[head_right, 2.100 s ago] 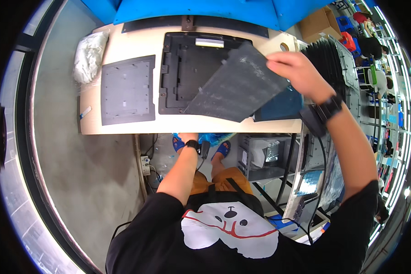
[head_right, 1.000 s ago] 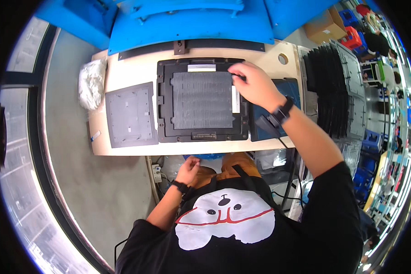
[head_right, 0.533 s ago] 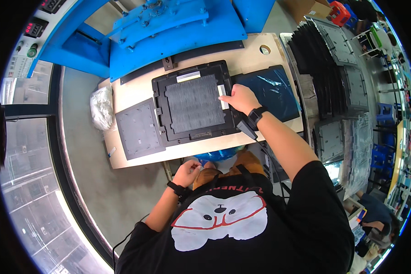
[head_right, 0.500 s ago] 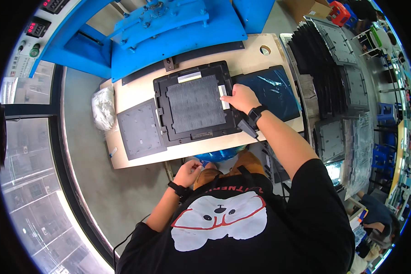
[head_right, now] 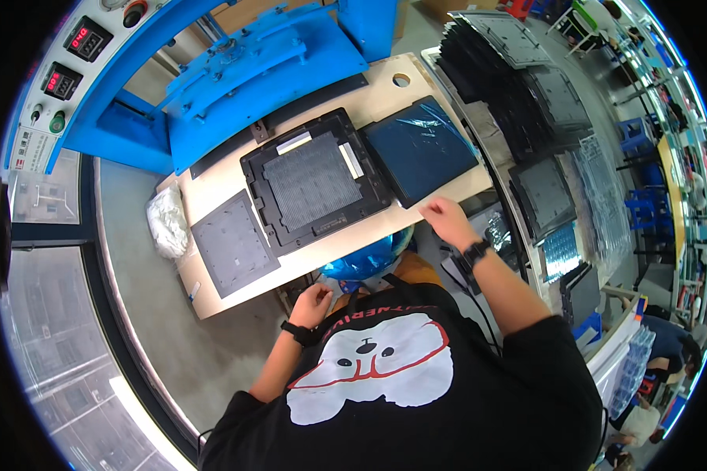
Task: Applying protective film to plastic panels using a press machine at multiple workstations.
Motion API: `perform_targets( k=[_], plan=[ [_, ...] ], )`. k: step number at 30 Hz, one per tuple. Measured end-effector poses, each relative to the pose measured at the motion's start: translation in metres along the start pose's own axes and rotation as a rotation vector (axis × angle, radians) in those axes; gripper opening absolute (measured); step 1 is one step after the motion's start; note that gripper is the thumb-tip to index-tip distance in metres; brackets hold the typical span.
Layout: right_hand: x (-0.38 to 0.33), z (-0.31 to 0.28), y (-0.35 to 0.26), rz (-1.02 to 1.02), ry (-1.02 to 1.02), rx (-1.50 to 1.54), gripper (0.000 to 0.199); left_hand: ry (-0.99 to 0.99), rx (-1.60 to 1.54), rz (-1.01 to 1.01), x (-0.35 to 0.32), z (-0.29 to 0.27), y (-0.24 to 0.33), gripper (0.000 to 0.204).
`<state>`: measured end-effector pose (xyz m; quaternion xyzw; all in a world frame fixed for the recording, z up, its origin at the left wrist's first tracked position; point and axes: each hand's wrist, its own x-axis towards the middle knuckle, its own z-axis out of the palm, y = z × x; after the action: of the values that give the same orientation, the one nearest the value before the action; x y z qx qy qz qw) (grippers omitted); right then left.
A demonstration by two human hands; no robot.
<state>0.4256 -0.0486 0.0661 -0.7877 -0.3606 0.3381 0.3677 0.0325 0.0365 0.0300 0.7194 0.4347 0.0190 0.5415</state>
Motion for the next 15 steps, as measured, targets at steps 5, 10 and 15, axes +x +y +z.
perform_targets(
  k=[5,10,15],
  plan=[
    [-0.093,-0.009,0.066,0.215,0.058,0.005,0.025,-0.144,0.07,0.221,0.039,0.001,0.024,0.02],
    [-0.134,-0.02,0.093,0.296,0.098,0.116,0.022,-0.245,0.116,0.393,0.073,0.008,0.098,0.019],
    [-0.097,-0.05,0.108,0.265,0.138,0.146,0.02,-0.205,0.108,0.542,0.109,0.059,0.164,0.024]
  ],
)
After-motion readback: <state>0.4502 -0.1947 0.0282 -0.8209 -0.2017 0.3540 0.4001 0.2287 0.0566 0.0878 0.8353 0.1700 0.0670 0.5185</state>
